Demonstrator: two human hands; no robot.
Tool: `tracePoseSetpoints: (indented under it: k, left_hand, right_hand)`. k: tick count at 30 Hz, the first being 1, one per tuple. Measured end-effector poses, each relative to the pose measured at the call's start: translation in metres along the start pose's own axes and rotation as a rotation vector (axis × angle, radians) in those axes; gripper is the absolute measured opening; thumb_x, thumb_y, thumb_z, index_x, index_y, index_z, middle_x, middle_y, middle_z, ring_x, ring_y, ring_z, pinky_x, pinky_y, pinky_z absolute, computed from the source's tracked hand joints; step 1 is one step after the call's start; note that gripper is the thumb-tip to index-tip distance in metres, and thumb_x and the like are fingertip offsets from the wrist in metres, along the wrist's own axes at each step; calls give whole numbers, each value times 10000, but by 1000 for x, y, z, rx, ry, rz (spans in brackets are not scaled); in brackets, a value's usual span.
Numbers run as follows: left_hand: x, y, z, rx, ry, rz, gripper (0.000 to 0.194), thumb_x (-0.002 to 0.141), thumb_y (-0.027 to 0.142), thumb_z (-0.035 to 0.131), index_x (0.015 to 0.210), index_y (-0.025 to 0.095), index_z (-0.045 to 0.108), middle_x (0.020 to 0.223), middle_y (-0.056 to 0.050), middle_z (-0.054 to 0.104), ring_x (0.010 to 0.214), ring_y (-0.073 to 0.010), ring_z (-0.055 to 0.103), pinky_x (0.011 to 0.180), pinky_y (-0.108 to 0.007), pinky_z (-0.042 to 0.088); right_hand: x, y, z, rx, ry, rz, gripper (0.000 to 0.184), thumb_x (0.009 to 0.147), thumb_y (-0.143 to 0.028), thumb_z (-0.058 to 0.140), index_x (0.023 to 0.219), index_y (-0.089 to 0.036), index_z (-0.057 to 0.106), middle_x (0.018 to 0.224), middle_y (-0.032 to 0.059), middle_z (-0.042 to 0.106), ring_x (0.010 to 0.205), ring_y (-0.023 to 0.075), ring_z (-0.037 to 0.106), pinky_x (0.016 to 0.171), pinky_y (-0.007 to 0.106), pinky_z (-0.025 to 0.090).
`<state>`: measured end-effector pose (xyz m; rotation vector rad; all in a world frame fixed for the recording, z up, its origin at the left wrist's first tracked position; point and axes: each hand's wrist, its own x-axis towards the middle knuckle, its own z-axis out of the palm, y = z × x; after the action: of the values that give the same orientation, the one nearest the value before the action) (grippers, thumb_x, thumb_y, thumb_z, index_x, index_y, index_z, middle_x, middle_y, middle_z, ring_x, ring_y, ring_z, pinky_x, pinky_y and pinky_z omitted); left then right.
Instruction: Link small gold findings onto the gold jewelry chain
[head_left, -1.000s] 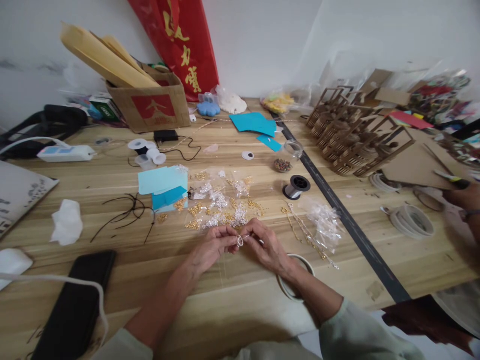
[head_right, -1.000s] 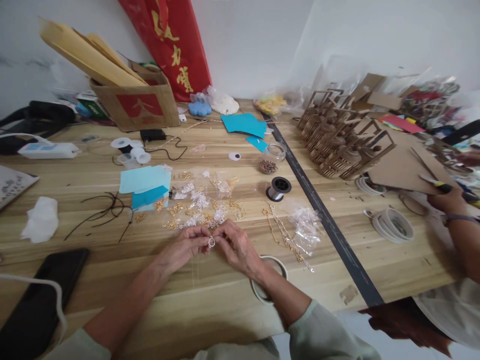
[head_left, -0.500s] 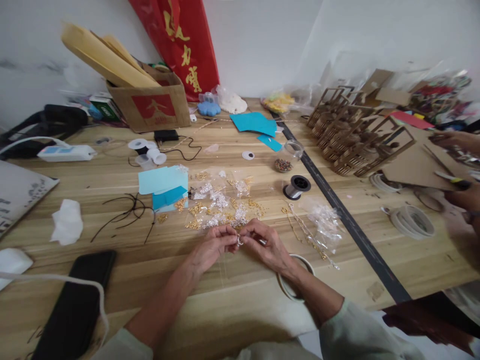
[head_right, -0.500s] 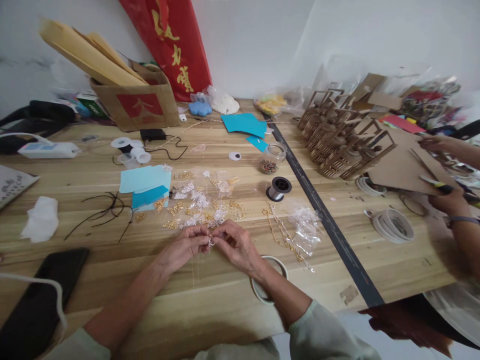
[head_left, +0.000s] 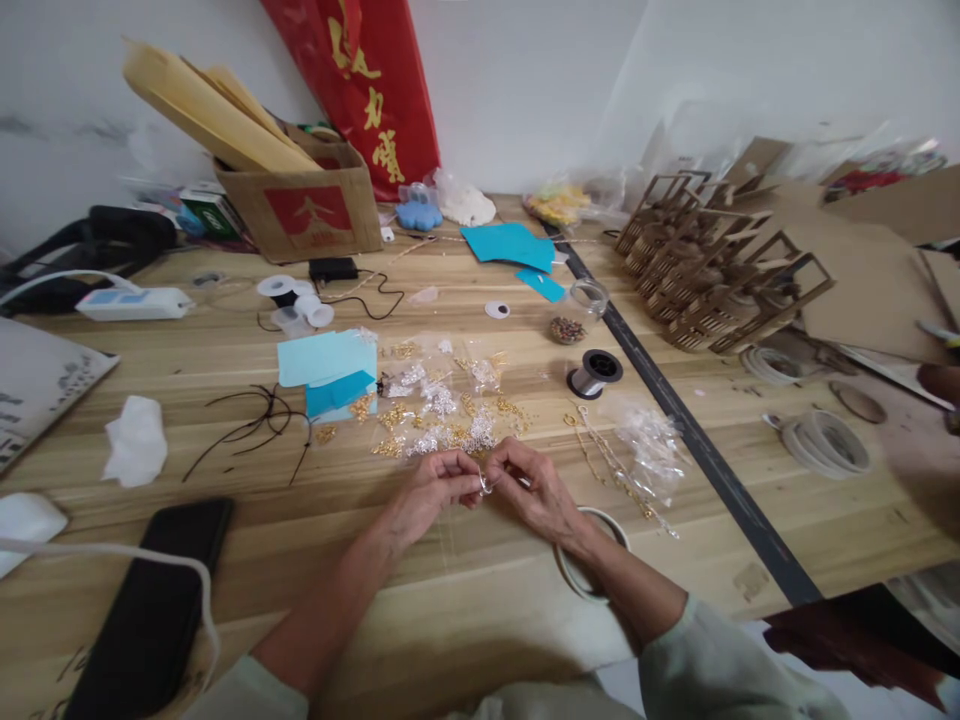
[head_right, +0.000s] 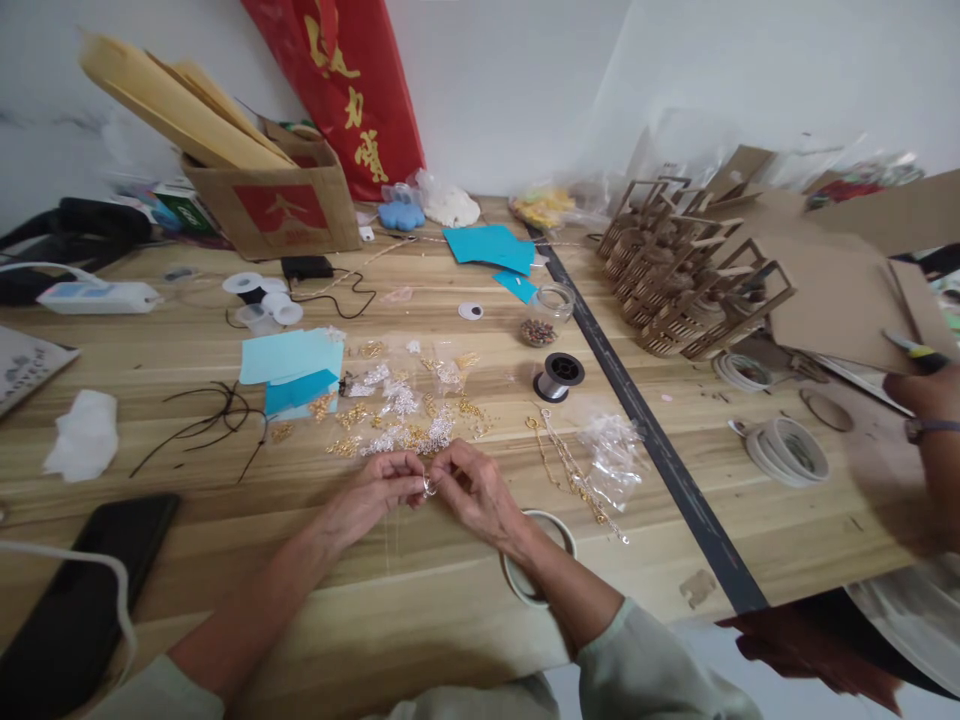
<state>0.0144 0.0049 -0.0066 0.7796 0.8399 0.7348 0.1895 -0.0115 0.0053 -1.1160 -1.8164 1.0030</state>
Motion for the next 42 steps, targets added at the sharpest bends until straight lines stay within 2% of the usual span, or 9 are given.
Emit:
tracePoseSetpoints:
  k: [11,16,21,26,33,38,42]
  left_hand:
    - [1,-1,-2,-25,-14,-15,229,585,245,815,674,123,642,594,0,628,558,-101,562,587,-242,428]
    - [1,-2,-4,-61,-23,-11,230,602,237,814,703,119,645,623,-4,638,566,-102,573,588,-242,434]
    - [2,-1,-5,-165,-10,-19,258,603,236,828,709,116,626,620,-5,645,548,-93,572,553,-221,432]
    - [4,0,-5,-244,64,-19,286,577,215,846,718,114,618,632,-10,663,566,-105,603,553,-217,461]
    - [4,1,0,-218,120,38,333,545,265,863,725,118,626,652,-31,697,606,-133,638,591,-240,510]
    - [3,-1,1,-148,131,56,304,564,264,855,713,115,636,651,-17,693,589,-110,635,618,-230,518]
    - [2,-1,1,-98,102,34,288,606,276,831,744,107,644,671,-53,715,634,-147,670,621,-243,526]
  right_hand:
    - [0,2,1,-31,-20,26,198,938,-312,462,801,-177,507,700,2,503,605,120,434,546,241,336]
    - [1,2,0,12,-10,73,251,947,-344,452,775,-172,513,658,-15,479,587,112,410,537,234,332]
    - [1,1,-1,113,-31,106,235,956,-360,435,904,-171,565,721,7,557,642,125,493,569,236,392]
    - [-1,-3,1,144,-14,73,172,889,-338,549,956,-181,529,802,26,575,668,127,538,549,225,420]
    - [-3,2,9,62,4,49,231,814,-320,669,930,-192,517,793,7,584,608,105,518,510,211,401]
    - [-2,5,9,49,38,74,129,890,-307,568,903,-182,539,774,10,585,607,110,533,513,216,402]
    - [0,7,7,62,53,83,139,924,-275,497,860,-171,563,734,13,598,613,114,543,536,215,410]
